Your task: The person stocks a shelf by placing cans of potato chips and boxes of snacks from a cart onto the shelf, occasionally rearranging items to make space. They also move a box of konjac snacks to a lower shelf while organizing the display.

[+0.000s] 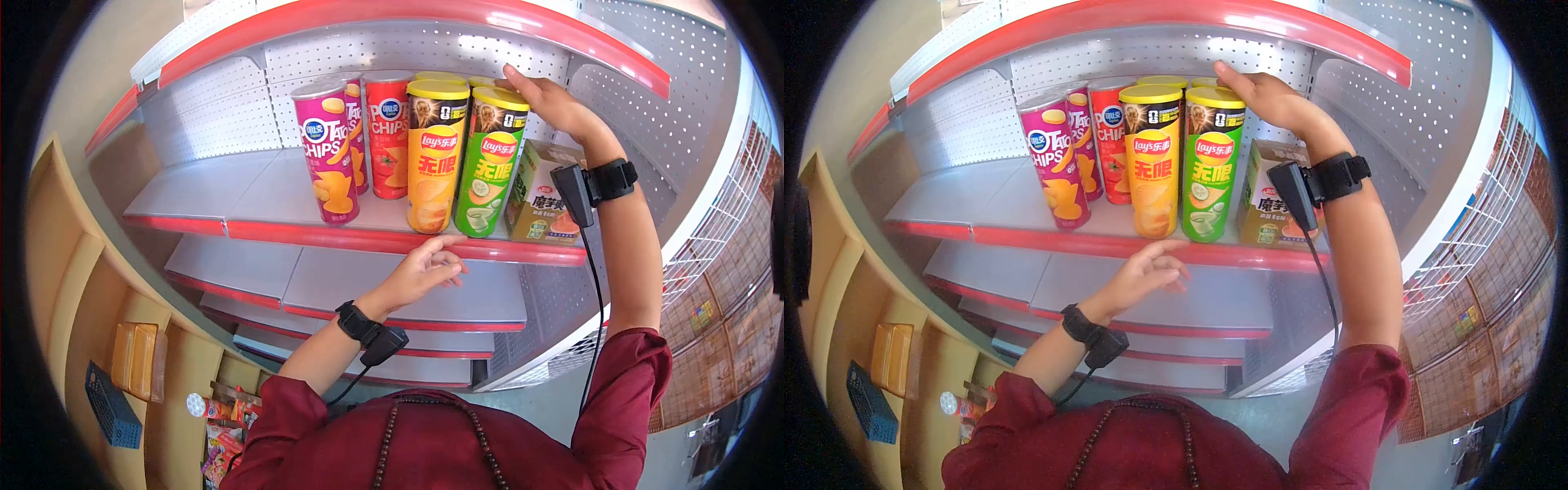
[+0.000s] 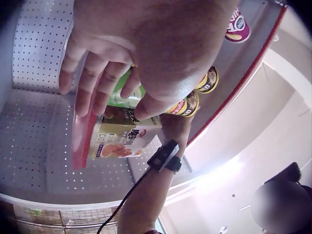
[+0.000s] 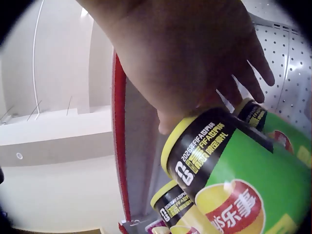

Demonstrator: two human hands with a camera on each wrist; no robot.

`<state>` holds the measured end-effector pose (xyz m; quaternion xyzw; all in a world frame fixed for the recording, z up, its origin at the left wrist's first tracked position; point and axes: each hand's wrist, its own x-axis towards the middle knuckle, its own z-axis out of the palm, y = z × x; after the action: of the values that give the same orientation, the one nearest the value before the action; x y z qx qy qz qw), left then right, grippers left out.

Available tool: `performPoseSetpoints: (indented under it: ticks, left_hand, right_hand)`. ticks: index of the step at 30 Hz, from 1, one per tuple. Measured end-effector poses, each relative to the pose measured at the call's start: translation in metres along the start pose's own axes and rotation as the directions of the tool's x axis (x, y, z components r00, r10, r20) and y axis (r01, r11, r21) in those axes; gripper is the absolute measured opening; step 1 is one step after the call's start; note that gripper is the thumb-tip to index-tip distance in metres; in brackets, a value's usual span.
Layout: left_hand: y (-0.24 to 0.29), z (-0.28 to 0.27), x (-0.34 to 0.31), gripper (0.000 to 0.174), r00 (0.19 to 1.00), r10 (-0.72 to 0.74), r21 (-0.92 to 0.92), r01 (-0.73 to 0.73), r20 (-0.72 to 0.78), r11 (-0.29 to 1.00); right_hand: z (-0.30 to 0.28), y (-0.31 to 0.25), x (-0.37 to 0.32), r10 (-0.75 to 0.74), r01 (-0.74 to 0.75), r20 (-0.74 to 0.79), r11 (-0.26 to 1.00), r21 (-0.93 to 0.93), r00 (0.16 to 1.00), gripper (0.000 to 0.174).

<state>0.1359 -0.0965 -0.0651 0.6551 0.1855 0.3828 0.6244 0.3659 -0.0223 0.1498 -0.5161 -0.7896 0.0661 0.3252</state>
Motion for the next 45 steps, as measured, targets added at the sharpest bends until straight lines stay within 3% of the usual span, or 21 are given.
performPoseSetpoints:
  ticks: [4, 5, 7, 8, 10, 11, 13, 14, 16, 17, 24, 32, 33, 35, 36, 38, 39, 41, 42, 44, 45]
  left_hand:
    - [-0.003, -0.006, -0.002, 0.041, 1.0, 0.009, 0.005, -0.009, -0.005, 1.0]
    - [-0.005, -0.012, -0.002, 0.041, 0.98, 0.134, 0.038, -0.129, -0.145, 0.991]
    - [-0.001, -0.017, 0.001, 0.039, 0.833, 0.365, 0.181, -0.317, -0.417, 0.931]
    - [0.002, -0.019, 0.006, 0.039, 0.832, 0.362, 0.182, -0.313, -0.421, 0.932]
    - [0.008, -0.023, 0.018, 0.049, 0.557, 0.723, 0.636, -0.395, -0.408, 0.663]
    - [0.009, -0.027, 0.025, 0.049, 0.558, 0.72, 0.636, -0.389, -0.413, 0.667]
    - [0.009, -0.03, 0.035, 0.068, 0.569, 0.802, 0.922, -0.183, -0.183, 0.34]
    - [0.008, -0.027, 0.036, 0.068, 0.569, 0.802, 0.923, -0.179, -0.184, 0.34]
    - [0.016, -0.017, 0.037, 0.084, 0.733, 0.597, 0.874, -0.009, -0.325, 0.486]
    - [0.017, -0.016, 0.038, 0.088, 0.755, 0.563, 0.867, 0.016, -0.337, 0.497]
    - [0.015, -0.017, 0.041, 0.088, 0.722, 0.616, 0.904, 0.03, -0.315, 0.426]
    - [0.014, -0.017, 0.039, 0.088, 0.716, 0.636, 0.903, -0.017, -0.289, 0.429]
    - [0.014, -0.017, 0.036, 0.088, 0.712, 0.637, 0.902, -0.011, -0.296, 0.431]
    - [0.017, -0.016, 0.026, 0.078, 0.575, 0.8, 0.97, -0.038, -0.174, 0.238]
    - [0.019, -0.015, 0.014, 0.078, 0.564, 0.806, 0.971, -0.028, -0.182, 0.238]
    - [0.018, -0.015, -0.021, 0.056, 0.531, 0.842, 0.975, -0.123, -0.094, 0.187]
    - [0.012, -0.017, -0.037, 0.056, 0.519, 0.847, 0.977, -0.093, -0.116, 0.19]
    - [-0.001, -0.02, -0.075, 0.034, 0.621, 0.772, 0.968, -0.087, -0.131, 0.235]
    - [-0.007, -0.023, -0.095, 0.034, 0.616, 0.767, 0.967, -0.033, -0.178, 0.251]
    - [-0.022, -0.024, -0.142, 0.025, 0.703, 0.593, 0.888, 0.121, -0.392, 0.443]
    - [-0.031, -0.031, -0.165, 0.024, 0.664, 0.646, 0.916, 0.163, -0.377, 0.366]
  right_hand:
    - [0.0, -0.004, -0.004, -0.009, 0.008, 0.033, 0.999, 0.044, 0.999, 0.081]
    - [-0.002, -0.005, -0.005, 0.022, -0.023, 0.053, 1.0, 0.016, 0.998, 0.08]
    - [-0.003, -0.009, -0.007, 0.054, -0.053, 0.076, 0.999, -0.009, 0.996, 0.078]
    - [-0.004, -0.011, -0.009, 0.045, -0.044, 0.079, 0.999, -0.004, 0.996, 0.077]
    - [-0.001, -0.011, -0.013, 0.037, -0.038, 0.088, 0.999, 0.005, 0.995, 0.076]
    - [0.001, -0.01, -0.015, -0.07, 0.068, 0.042, 0.996, 0.05, 0.997, 0.073]
    - [0.004, -0.008, -0.021, -0.173, 0.173, -0.005, 0.98, 0.093, 0.985, 0.071]
    - [0.005, -0.009, -0.024, -0.206, 0.206, 0.011, 0.978, 0.009, 0.978, 0.067]
    - [0.005, -0.011, -0.029, -0.272, 0.276, 0.046, 0.948, -0.161, 0.961, 0.061]
    - [0.008, -0.012, -0.031, -0.294, 0.296, 0.03, 0.947, -0.127, 0.955, 0.06]
    - [0.004, -0.019, -0.034, -0.24, 0.243, 0.057, 0.968, -0.054, 0.969, 0.058]
    - [0.006, -0.013, -0.033, -0.3, 0.303, 0.049, 0.95, -0.078, 0.953, 0.058]
    - [0.008, -0.012, -0.035, -0.332, 0.322, -0.059, 0.937, -0.135, 0.941, 0.059]
    - [0.009, -0.014, -0.039, -0.413, 0.375, -0.243, 0.907, -0.191, 0.877, 0.053]
    - [0.01, -0.022, -0.047, -0.428, 0.39, -0.236, 0.901, -0.191, 0.873, 0.053]
    - [0.02, -0.043, -0.067, -0.511, 0.385, -0.464, 0.857, -0.344, 0.723, 0.042]
    - [0.031, -0.048, -0.074, -0.533, 0.405, -0.508, 0.846, -0.348, 0.677, 0.036]
    - [0.061, -0.064, -0.092, -0.593, 0.469, -0.562, 0.804, -0.366, 0.577, 0.022]
    - [0.077, -0.067, -0.099, -0.648, 0.519, -0.529, 0.759, -0.393, 0.547, 0.019]
    - [0.121, -0.071, -0.111, -0.699, 0.61, -0.482, 0.707, -0.358, 0.527, 0.017]
    - [0.149, -0.075, -0.118, -0.731, 0.686, -0.45, 0.664, -0.297, 0.513, 0.017]
